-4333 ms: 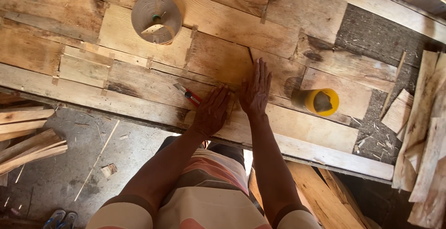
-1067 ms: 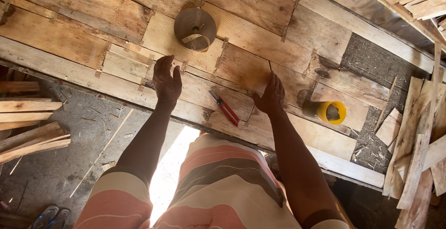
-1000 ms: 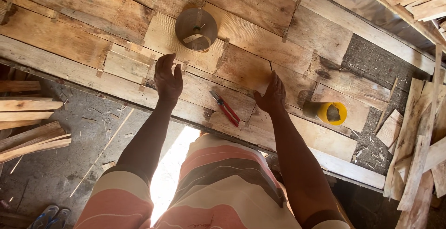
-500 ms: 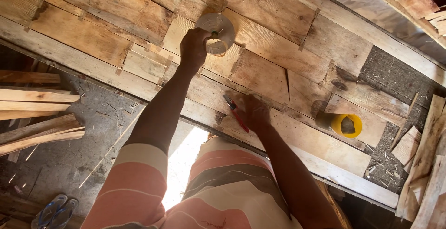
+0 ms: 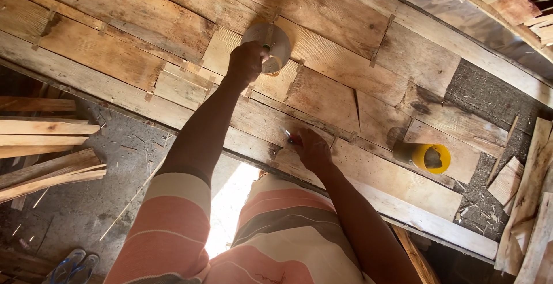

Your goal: Cutting and fitting thin wood strips to assemble a wooden surface.

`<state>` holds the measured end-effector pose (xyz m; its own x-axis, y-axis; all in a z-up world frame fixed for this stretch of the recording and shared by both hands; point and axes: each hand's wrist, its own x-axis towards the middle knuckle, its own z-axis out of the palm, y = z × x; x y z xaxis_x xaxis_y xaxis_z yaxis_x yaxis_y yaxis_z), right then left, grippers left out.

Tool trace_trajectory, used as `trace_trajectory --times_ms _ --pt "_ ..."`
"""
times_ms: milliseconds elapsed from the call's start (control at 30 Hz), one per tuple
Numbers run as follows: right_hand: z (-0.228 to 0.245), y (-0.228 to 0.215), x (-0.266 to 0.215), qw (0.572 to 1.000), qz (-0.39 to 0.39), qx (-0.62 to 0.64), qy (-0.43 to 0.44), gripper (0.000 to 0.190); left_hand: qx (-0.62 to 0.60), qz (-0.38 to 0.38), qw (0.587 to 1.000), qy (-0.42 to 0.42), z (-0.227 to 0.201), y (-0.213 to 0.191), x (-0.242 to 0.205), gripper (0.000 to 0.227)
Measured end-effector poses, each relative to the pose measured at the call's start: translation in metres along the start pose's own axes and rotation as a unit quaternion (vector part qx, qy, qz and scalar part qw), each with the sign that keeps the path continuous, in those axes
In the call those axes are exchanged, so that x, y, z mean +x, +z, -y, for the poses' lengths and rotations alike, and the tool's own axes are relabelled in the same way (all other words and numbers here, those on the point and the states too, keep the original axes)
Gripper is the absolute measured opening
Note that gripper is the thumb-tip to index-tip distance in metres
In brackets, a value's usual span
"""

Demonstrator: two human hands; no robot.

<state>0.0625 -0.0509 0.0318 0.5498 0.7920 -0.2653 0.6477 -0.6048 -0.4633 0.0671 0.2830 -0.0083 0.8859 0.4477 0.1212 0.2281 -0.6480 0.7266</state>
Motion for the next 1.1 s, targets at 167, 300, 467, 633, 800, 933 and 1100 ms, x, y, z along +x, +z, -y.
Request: trace_trajectory --times_ms 167,300,467,633,800,933,1100 --pt "0.027 -0.046 0.015 0.994 -0.024 0.079 0.07 0.019 -0.117 0.101 0.983 -0.097 0.001 -0.008 -0.014 0.008" --pt "0.057 -0.082 0.029 0.984 -0.153 0.066 -0.066 0.016 -0.266 0.174 0.932 -0.176 -0.008 -0.012 -0.033 0.021" --pt "0.06 -0.077 0.051 0.988 -0.134 -0.018 -0.075 0.021 -0.331 0.178 0.915 -0.146 0.001 0.007 -0.048 0.024" --pt "0.057 -0.065 0.071 0.988 -0.098 -0.096 -0.077 0.022 -0.301 0.172 0.927 -0.141 -0.012 -0.001 -0.053 0.027" --pt "0.057 -0.059 0.077 0.986 -0.09 -0.117 -0.077 0.025 -0.325 0.174 0.92 -0.131 -0.009 0.001 -0.056 0.03" --pt "0.06 -0.058 0.077 0.988 -0.087 -0.108 -0.07 0.025 -0.358 0.181 0.907 -0.127 -0.011 -0.001 -0.059 0.031" --pt "0.062 -0.059 0.076 0.988 -0.087 -0.104 -0.077 0.026 -0.303 0.189 0.926 -0.124 -0.019 -0.007 -0.063 0.026"
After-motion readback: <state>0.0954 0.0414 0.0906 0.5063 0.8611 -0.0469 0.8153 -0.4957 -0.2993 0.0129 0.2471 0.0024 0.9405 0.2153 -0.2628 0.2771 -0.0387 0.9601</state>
